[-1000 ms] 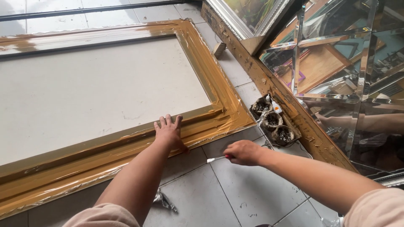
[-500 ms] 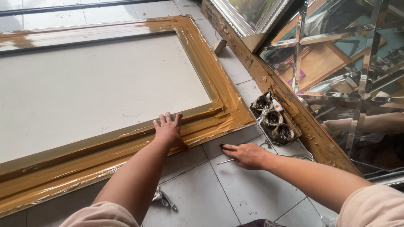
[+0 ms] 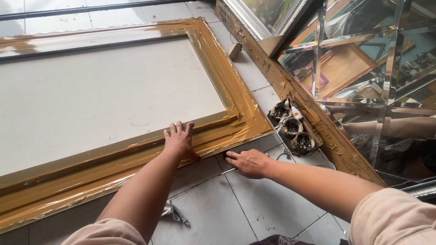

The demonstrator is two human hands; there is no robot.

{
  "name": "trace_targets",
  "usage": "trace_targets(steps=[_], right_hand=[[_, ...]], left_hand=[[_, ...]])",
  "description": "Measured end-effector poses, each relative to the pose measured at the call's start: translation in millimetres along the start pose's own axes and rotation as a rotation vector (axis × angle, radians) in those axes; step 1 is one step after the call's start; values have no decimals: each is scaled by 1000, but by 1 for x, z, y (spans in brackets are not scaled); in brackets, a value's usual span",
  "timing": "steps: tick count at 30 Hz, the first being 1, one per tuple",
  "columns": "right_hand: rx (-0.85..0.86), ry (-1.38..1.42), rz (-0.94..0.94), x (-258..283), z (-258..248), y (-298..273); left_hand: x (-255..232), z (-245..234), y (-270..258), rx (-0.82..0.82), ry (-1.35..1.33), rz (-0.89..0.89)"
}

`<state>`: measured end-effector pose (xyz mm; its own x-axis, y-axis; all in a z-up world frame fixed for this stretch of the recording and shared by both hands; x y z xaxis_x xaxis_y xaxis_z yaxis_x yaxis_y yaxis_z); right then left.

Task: Removing brown adhesive tape from the edges of a large wooden picture frame using a small metal tool.

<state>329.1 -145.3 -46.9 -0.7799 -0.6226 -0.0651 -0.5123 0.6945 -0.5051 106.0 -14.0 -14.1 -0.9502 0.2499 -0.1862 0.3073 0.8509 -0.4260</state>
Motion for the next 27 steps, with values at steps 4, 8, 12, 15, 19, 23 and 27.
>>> trace_targets(steps=[4,8,12,15,19,23,27], right_hand=[[5,132,34,3,-4,-17],[13,196,70,1,-18,-41],[19,114,46,-2,-19,-46],[15,103,43,-1,-20,-36],[26,126,41,-6,-6,-27],[-19,140,61,-16,-3,-41],[-57,30,49,-34,0,-68]], left_hand=[[1,2,0,-5,-2,2],[-1,0,1,-10,-19,0],[-2,1,6,-22,-2,1],[-3,2,7,-28,3,5],[-2,-2,1,-17,-18,7],[0,3,4,-15,-4,1],[0,0,4,-10,-5,-4]])
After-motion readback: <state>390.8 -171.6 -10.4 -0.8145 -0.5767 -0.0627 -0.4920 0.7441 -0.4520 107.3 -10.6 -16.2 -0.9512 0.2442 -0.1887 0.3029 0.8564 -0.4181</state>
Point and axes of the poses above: each hand's wrist, its own y-axis towards the middle knuckle, its own z-axis out of the palm, x = y × z, the point moved 6 cm from there along y, towards the middle knuckle, and after that the axes turned 6 degrees about -z, right-handed, at the moved point
